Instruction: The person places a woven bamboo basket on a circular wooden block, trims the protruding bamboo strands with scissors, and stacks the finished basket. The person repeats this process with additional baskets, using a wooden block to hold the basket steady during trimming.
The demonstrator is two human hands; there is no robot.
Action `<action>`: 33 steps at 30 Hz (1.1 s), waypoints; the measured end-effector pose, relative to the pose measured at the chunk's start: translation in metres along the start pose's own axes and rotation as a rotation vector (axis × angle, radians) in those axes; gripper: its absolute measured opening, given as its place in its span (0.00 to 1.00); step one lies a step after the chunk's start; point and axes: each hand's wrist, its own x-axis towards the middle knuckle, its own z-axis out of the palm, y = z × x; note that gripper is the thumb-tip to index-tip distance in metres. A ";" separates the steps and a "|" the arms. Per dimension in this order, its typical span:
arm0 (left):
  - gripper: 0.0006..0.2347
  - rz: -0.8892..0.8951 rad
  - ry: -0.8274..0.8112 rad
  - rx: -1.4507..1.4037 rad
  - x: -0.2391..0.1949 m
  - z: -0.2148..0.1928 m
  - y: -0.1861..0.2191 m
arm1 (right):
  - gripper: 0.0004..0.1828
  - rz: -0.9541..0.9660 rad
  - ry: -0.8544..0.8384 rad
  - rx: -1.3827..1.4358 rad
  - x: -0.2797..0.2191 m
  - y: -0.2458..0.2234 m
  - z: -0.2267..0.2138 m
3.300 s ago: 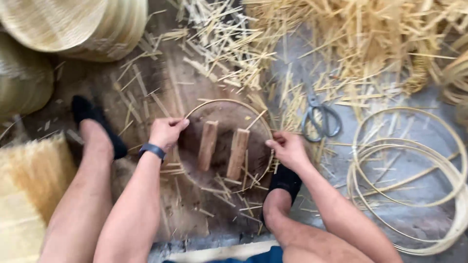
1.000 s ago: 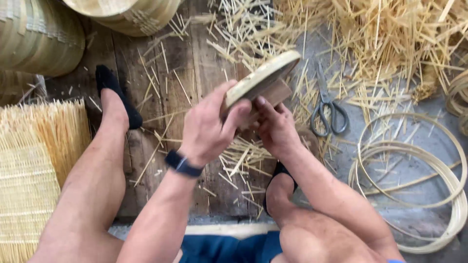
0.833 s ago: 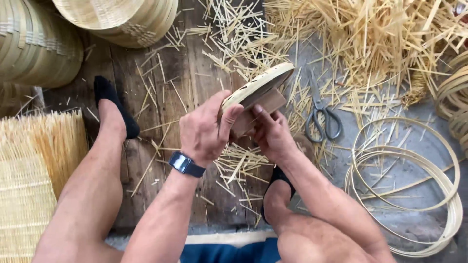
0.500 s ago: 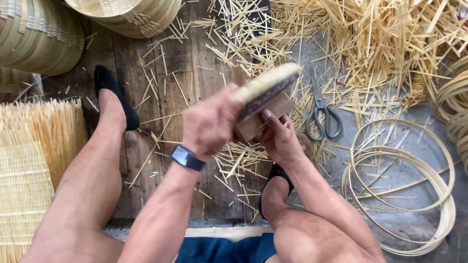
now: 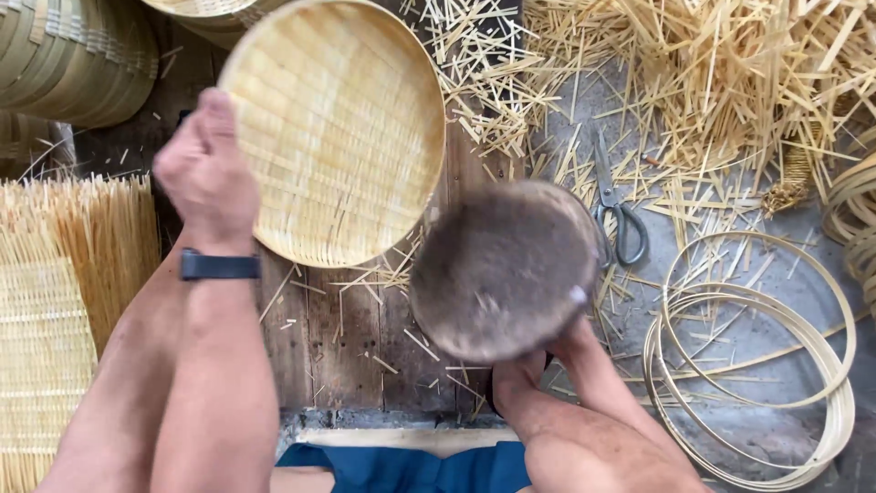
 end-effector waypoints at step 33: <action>0.26 0.485 -0.786 0.009 -0.207 0.138 0.096 | 0.25 -0.141 0.365 -0.753 -0.038 -0.014 0.040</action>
